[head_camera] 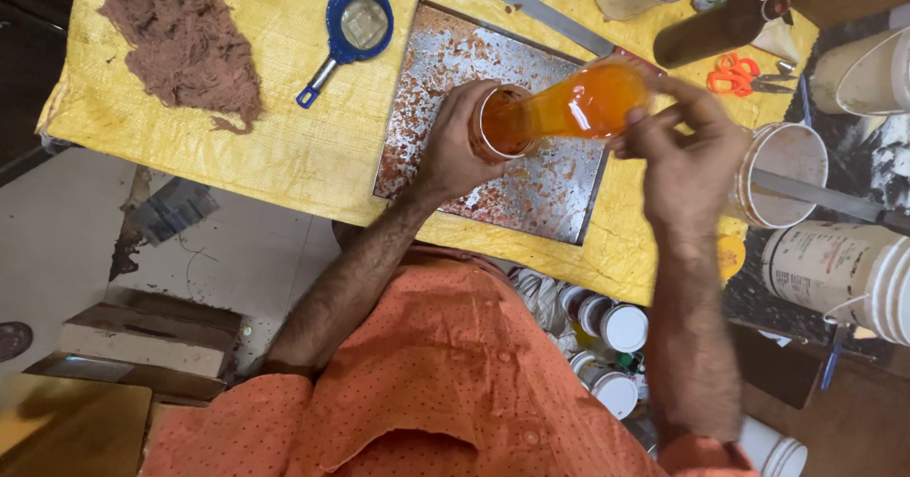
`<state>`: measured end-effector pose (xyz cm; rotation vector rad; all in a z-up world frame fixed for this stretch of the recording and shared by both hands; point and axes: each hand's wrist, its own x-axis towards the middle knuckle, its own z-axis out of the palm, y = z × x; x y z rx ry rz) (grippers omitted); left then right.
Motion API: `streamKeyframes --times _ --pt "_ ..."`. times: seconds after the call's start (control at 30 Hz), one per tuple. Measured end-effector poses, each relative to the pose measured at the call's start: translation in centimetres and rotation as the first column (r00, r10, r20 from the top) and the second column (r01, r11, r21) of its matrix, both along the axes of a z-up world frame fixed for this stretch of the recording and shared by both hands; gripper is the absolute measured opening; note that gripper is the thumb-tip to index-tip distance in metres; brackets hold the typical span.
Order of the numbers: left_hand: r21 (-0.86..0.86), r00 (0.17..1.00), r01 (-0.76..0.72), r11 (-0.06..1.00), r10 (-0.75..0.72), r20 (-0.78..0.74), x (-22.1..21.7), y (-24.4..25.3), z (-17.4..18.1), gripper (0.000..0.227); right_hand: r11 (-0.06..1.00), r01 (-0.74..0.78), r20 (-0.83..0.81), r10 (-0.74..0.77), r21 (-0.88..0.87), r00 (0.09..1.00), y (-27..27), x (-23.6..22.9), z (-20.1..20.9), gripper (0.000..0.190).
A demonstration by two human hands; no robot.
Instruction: The person pours a yellow liquid into a small container, adds a red liquid from a bottle, and stirs the mixture with a stick. They then pour the mixed liquid onto a metal tray and place a brown clay-like object on the tray, pressing it down with both hands.
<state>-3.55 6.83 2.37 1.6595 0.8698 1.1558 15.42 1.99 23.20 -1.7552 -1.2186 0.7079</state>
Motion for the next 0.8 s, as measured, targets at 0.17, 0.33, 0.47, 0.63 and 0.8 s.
streamKeyframes --times 0.17,0.33,0.47,0.63,0.8 --pt "0.049 0.998 -0.049 0.998 0.048 0.034 -0.1 0.8 -1.1 0.105 0.962 -0.179 0.301 0.111 0.208 0.947 0.8 0.1 5.5 0.021" --pt "0.070 0.998 -0.032 0.997 0.029 0.047 -0.5 1.0 -2.0 0.104 0.881 -0.338 0.552 0.109 0.332 0.827 0.9 0.5 8.2 0.024" --pt "0.091 0.998 -0.033 0.995 0.028 0.055 -0.5 0.9 -2.1 0.104 0.806 -0.463 0.797 -0.017 0.368 0.604 0.0 -0.1 8.3 0.030" --pt "0.085 0.999 -0.036 0.996 0.033 0.038 -1.0 0.5 -1.0 0.104 0.873 -0.466 0.987 -0.096 0.145 0.128 -0.7 -3.7 2.8 0.015" --pt "0.006 1.000 -0.013 1.000 0.013 0.018 -2.1 0.3 1.4 0.099 0.629 -0.691 0.924 -0.128 0.356 0.359 -0.3 -4.8 -6.1 0.014"
